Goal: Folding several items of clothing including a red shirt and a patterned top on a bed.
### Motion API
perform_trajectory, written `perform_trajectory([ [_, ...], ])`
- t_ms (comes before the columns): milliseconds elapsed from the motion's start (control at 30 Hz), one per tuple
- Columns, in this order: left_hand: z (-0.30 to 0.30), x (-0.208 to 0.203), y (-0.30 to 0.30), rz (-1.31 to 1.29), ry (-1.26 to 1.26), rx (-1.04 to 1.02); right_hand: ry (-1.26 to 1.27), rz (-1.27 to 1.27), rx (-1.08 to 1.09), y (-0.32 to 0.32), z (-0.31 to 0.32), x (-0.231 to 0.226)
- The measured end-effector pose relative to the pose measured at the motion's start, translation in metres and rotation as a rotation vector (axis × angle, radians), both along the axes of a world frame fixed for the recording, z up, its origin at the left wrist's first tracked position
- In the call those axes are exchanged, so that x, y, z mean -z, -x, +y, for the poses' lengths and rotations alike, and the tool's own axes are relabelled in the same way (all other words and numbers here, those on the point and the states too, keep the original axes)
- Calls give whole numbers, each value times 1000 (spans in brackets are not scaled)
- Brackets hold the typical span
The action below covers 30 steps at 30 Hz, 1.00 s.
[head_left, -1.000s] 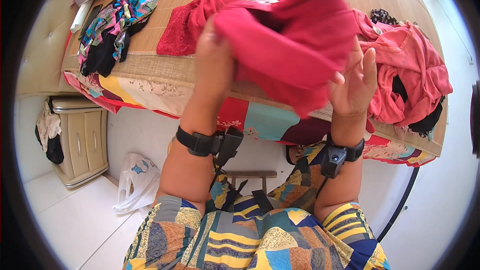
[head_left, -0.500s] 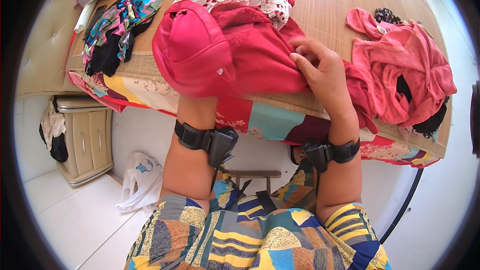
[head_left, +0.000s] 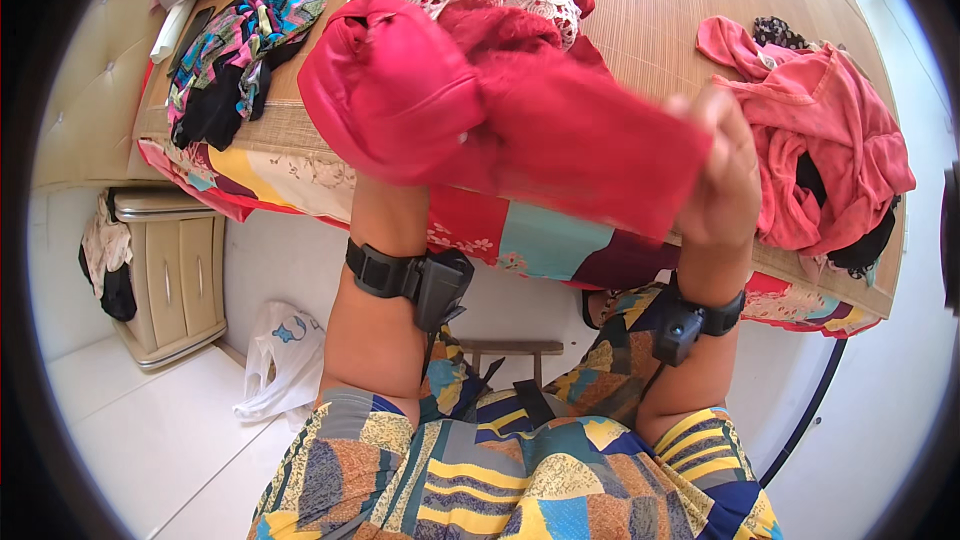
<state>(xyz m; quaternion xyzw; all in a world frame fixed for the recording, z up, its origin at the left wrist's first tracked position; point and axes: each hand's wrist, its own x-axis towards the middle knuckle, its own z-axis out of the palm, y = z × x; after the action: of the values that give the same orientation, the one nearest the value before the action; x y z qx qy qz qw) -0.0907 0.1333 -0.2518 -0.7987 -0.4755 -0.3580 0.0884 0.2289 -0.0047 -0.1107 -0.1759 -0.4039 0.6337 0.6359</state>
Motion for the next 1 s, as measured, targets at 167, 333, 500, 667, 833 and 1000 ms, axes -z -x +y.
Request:
perform_trajectory([
  [167,-98,-36,-10,-426,486,111,-115,-13,-347,7,8,-7],
  [333,-105,-61,-23,-187,333,29,240,-853,600,2,29,28],
  [500,-104,-56,-23,-129,320,28,-98,-1654,729,26,24,38],
  [667,-98,-62,-14,-70,449,98,-252,-1566,628,45,21,38],
  [833,-105,-74,-29,-409,681,116,-44,-1026,360,70,15,31],
  [1000,-101,-98,-43,-563,755,272,380,-432,-18,69,19,33],
])
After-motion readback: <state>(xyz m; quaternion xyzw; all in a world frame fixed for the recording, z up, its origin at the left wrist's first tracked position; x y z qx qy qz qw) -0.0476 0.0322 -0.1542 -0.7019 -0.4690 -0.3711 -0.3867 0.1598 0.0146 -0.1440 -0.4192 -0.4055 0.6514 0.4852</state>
